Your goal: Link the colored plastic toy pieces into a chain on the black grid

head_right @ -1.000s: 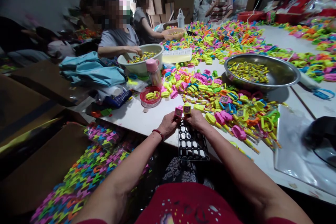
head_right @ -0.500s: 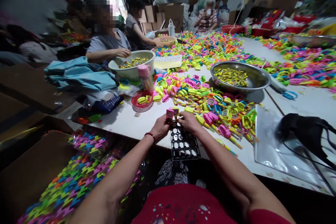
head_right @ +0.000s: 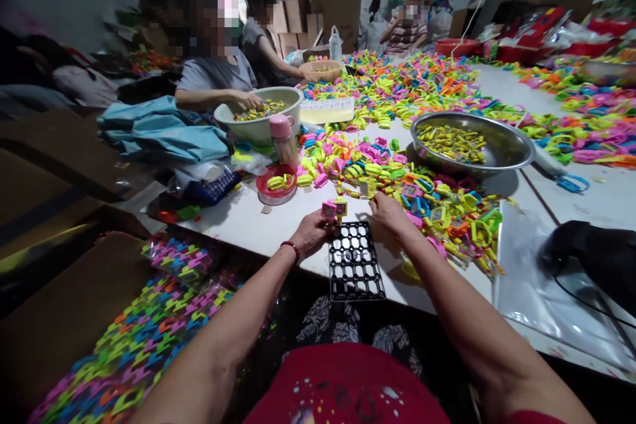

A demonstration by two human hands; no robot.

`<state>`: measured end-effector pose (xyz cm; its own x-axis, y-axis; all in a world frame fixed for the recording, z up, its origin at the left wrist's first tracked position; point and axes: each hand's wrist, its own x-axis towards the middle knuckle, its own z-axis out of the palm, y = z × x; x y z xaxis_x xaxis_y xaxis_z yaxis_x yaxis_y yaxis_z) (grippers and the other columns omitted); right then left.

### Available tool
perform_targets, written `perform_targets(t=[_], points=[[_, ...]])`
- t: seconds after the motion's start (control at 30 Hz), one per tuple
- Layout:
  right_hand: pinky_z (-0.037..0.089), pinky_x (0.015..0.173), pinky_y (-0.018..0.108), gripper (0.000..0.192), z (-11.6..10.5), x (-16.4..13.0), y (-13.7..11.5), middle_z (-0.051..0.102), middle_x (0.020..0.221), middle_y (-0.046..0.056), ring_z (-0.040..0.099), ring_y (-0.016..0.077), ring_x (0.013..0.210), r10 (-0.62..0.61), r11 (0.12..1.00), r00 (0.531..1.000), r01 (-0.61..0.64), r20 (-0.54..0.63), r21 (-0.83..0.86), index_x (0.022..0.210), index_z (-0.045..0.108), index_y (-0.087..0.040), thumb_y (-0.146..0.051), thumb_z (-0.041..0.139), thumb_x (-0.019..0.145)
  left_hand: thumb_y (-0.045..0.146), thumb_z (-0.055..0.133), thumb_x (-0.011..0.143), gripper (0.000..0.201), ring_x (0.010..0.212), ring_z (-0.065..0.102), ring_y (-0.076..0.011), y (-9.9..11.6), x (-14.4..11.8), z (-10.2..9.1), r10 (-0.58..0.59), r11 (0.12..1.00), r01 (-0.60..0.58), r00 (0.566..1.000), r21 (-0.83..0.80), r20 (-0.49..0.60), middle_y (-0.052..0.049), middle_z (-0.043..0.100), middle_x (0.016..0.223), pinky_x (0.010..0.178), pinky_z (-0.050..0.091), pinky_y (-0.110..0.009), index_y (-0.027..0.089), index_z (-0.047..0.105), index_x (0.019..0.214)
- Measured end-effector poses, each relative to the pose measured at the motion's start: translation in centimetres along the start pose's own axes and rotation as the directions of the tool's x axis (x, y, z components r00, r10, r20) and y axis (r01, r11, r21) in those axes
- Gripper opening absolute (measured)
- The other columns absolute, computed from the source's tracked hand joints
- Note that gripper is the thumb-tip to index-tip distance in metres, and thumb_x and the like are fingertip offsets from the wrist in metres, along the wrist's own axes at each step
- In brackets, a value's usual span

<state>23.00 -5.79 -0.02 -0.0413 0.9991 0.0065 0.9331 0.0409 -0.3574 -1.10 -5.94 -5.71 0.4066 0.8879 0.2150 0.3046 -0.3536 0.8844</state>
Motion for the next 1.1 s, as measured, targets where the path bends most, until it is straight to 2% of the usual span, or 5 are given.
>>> perform_targets(t=[0.07,0.17,0.23,0.77,1.1], points=[[0.047,0.067,0.027,0.031,1.5,-0.8,-0.8,0.07,0.09,0.01,0.064,0.0196,0.078,-0.004,0.979,1.0,0.006,-0.012,0.204,0.103,0.065,-0.012,-0.032,0.045,0.091,0.018,0.068,0.075,0.018,0.08,0.061,-0.0159,-0.1,-0.1,0.3,-0.011,0.999,0.01,1.0,-0.045,-0.017,-0.005,0.066,0.089,0.071,0.05,-0.025,0.016,0.074,0.091],[0.049,0.064,0.027,0.037,4.0,-1.7,-2.0,0.072,0.088,0.006,0.064,0.0189,0.074,0.02,0.801,1.0,-0.013,-0.005,0.598,0.103,0.066,-0.013,-0.041,0.057,0.081,0.016,0.068,0.074,0.02,0.081,0.062,-0.0162,-0.1,-0.2,0.4,-0.021,0.996,0.018,0.999,-0.092,-0.028,-0.006,0.067,0.088,0.071,0.052,-0.026,0.016,0.074,0.093],[0.049,0.064,0.027,0.034,5.3,-2.0,-2.5,0.073,0.083,0.004,0.064,0.019,0.072,0.042,0.731,0.999,-0.036,0.007,0.682,0.099,0.07,-0.016,-0.039,0.061,0.075,0.016,0.068,0.074,0.021,0.083,0.062,-0.0167,0.0,-0.3,0.5,-0.021,0.994,0.017,0.999,-0.112,-0.033,-0.006,0.067,0.091,0.072,0.052,-0.026,0.017,0.075,0.094],[0.046,0.066,0.027,0.017,4.0,-2.0,-2.3,0.072,0.074,0.003,0.063,0.0205,0.072,-0.022,0.86,0.999,0.042,-0.045,0.509,0.082,0.072,-0.018,-0.029,0.062,0.073,0.017,0.068,0.076,0.019,0.085,0.062,-0.017,0.7,-0.5,0.3,-0.021,0.996,0.021,1.0,-0.088,-0.005,-0.005,0.067,0.094,0.074,0.053,-0.026,0.019,0.075,0.094],[0.047,0.066,0.025,0.025,3.5,-1.4,-2.6,0.075,0.082,0.001,0.067,0.02,0.077,-0.061,0.853,0.998,0.041,0.021,0.521,0.096,0.074,-0.021,-0.021,0.067,0.072,0.014,0.066,0.075,0.015,0.09,0.061,-0.0187,1.4,-0.1,0.1,-0.049,0.999,0.048,0.999,0.004,0.021,-0.006,0.066,0.099,0.077,0.053,-0.027,0.017,0.074,0.087]])
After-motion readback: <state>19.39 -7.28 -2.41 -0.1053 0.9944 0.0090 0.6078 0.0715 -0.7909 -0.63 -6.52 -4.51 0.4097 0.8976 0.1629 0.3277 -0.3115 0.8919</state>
